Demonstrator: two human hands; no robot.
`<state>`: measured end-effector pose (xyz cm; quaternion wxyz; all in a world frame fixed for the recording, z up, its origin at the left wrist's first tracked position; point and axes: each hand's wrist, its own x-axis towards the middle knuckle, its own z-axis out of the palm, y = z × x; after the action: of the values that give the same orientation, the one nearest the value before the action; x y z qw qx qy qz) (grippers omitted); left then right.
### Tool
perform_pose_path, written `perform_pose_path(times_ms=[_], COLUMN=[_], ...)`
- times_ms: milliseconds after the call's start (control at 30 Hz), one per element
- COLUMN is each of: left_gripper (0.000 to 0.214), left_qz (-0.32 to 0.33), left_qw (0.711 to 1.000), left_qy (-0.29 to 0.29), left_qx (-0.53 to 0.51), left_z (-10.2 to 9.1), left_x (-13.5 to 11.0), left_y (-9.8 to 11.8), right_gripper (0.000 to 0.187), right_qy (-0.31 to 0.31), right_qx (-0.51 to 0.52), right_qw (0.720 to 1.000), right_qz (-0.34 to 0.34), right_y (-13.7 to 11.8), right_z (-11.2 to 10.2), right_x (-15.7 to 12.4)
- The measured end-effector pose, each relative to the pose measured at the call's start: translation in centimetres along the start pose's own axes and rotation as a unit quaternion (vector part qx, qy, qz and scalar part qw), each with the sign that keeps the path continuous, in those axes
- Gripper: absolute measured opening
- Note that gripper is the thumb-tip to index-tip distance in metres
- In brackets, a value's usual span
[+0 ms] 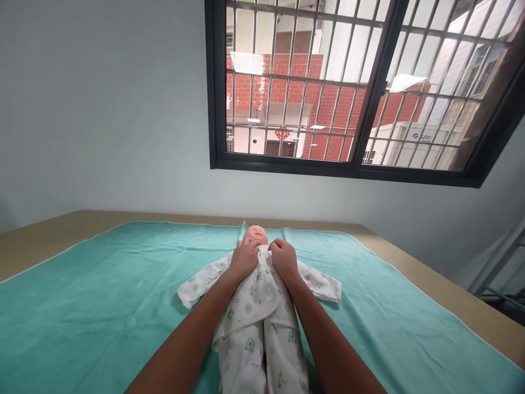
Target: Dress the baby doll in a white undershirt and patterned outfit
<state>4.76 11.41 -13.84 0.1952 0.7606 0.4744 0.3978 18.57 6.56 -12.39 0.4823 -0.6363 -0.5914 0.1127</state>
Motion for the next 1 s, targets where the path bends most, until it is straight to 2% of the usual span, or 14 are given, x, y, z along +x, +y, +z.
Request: perform_pose_path(times_ms=[200, 267, 400, 533, 633, 1000], left_gripper=[0.030, 0.029, 0.033, 0.035, 0.034, 0.036], left_qz=[0.001, 0.003, 0.016, 0.028, 0.025, 0.026], left_qw=[0.999, 0.999, 0.998, 0.997, 0.997, 0.996], left_qy=[0.002, 0.007, 0.012, 0.007, 0.008, -0.004], left_qx=[0.043, 0.049, 0.060, 0.070, 0.072, 0.081], left_z=[-0.4, -0.5, -0.6, -0.5, -0.5, -0.8], left_x=[-1.5, -1.8, -2.0, -2.0, -1.9, -2.0], left_y=[0.1, 0.4, 0.5, 0.2, 0.0, 0.5], right_gripper=[0.025, 0.024, 0.022, 0.024, 0.024, 0.020], right_qy=[-0.062, -0.064, -0.052, -0.083, -0.092, -0.060], right_qx=[0.001, -0.007, -0.007, 0.038, 0.032, 0.025], right_qw=[0.993, 0.990, 0.989, 0.984, 0.984, 0.986], right_qz=[-0.102, -0.124, -0.142, -0.152, -0.149, -0.151], right_y=[-0.3, 0.1, 0.5, 0.3, 0.0, 0.2], right_z=[-1.5, -1.6, -1.3, -1.3, -1.5, -1.3], right_x=[-3.1, -3.5, -3.6, -3.6, -3.6, -3.7])
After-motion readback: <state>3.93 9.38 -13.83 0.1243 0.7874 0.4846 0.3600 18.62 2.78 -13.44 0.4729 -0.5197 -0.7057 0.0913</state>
